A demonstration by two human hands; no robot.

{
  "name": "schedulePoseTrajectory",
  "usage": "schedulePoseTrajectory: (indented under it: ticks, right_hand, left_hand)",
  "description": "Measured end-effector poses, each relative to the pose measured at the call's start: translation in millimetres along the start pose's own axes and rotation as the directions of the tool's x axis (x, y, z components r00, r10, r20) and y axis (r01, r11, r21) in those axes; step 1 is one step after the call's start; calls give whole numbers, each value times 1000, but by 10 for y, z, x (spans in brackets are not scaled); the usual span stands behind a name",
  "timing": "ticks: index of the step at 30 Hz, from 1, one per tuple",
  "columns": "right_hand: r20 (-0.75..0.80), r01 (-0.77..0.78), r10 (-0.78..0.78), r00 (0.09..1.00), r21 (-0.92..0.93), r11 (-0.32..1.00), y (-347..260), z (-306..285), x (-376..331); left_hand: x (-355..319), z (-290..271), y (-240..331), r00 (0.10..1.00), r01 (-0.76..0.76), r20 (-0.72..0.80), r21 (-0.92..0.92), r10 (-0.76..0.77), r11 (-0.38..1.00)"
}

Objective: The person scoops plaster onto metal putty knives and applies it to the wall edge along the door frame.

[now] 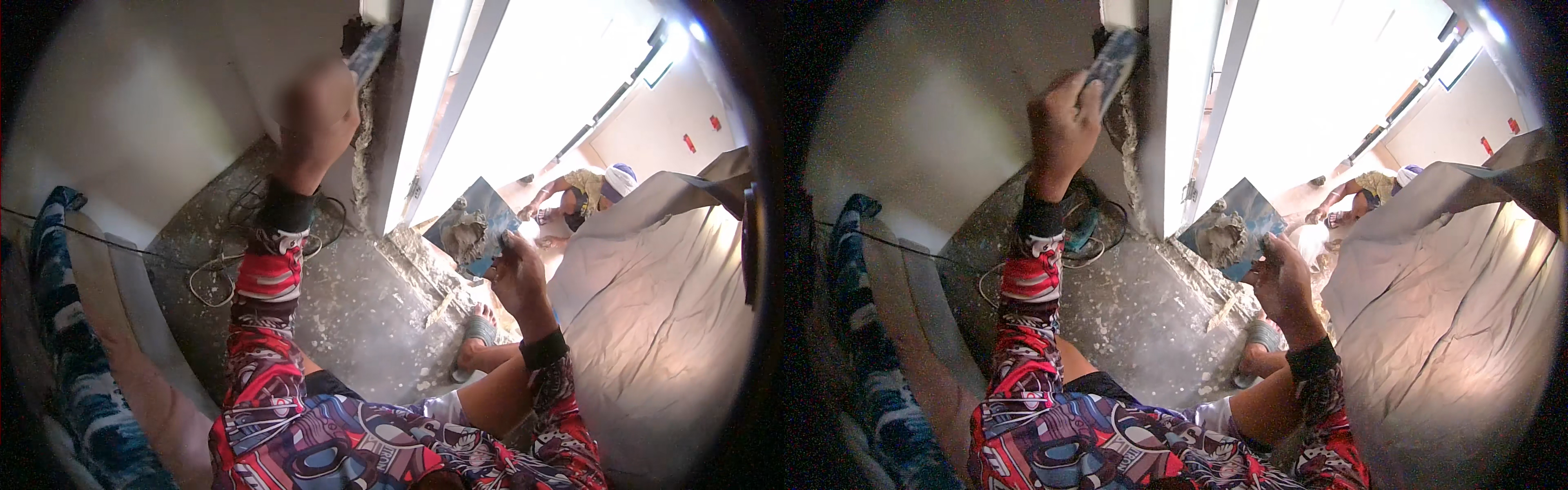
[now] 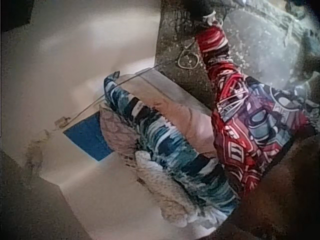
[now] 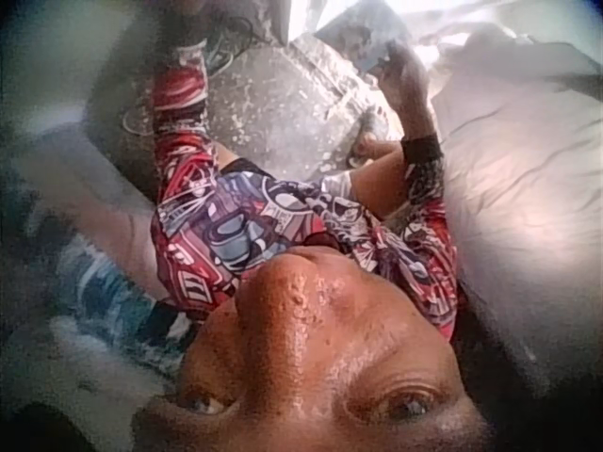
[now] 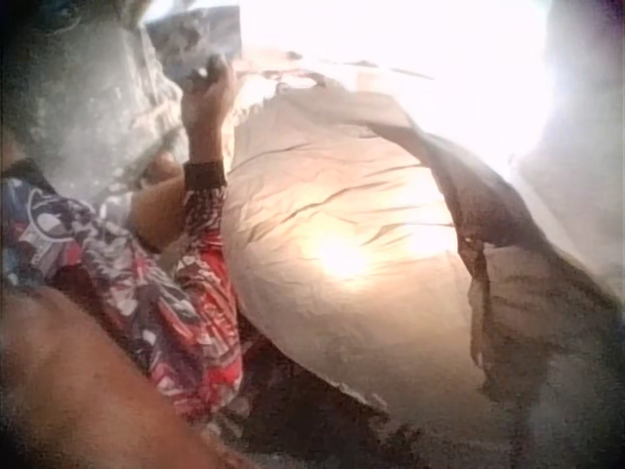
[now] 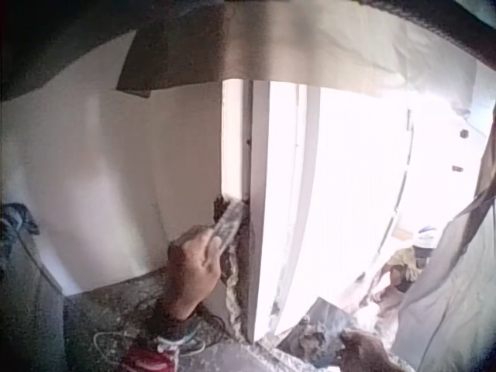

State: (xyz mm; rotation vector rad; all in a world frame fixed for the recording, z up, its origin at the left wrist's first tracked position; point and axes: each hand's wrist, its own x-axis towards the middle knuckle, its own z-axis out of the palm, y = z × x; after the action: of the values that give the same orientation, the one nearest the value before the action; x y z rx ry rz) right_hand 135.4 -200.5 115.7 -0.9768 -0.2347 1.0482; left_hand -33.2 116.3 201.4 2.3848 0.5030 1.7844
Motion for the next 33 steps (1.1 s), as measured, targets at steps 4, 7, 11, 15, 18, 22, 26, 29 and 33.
schedulePoseTrajectory:
  ticks: [4,7,11,15,18,22,26,29,33]
  right_hand:
    - [-47,7,-8,999,-25,1000,29,200,-46]
    - [-10,-1,1,1000,-43,999,52,224,-81]
    - [-31,-46,47,998,13,999,115,19,-48]
    - [-74,-18,17,997,-16,1000,147,-26,-11]
    - [-22,88,-95,995,-196,977,151,158,55]
    - [-39,24,-31,999,-175,984,194,336,106]
    - [-15,26,-29,999,-213,977,167,259,65]
    - [-43,-28,19,999,-226,974,154,289,83]
    - [-64,-79,63,996,-277,958,164,316,87]
  left_hand:
    - [-13,-11,-56,1000,-6,-10,8,6,1000]
    - [-64,-243,-6,997,63,-47,-49,-65,997]
    - [-271,-404,-5,995,60,-72,-126,-69,990]
    - [-827,-521,180,935,350,73,-362,-348,864]
    - [-1342,-569,464,686,714,383,-519,-619,470]
    - [-1801,-649,632,600,792,475,-466,-644,394]
    - [-1901,-696,888,422,880,621,-455,-661,134]
    - [-2015,-770,852,562,827,585,-385,-585,410]
    - [-1899,-740,684,900,349,387,-364,-200,864]
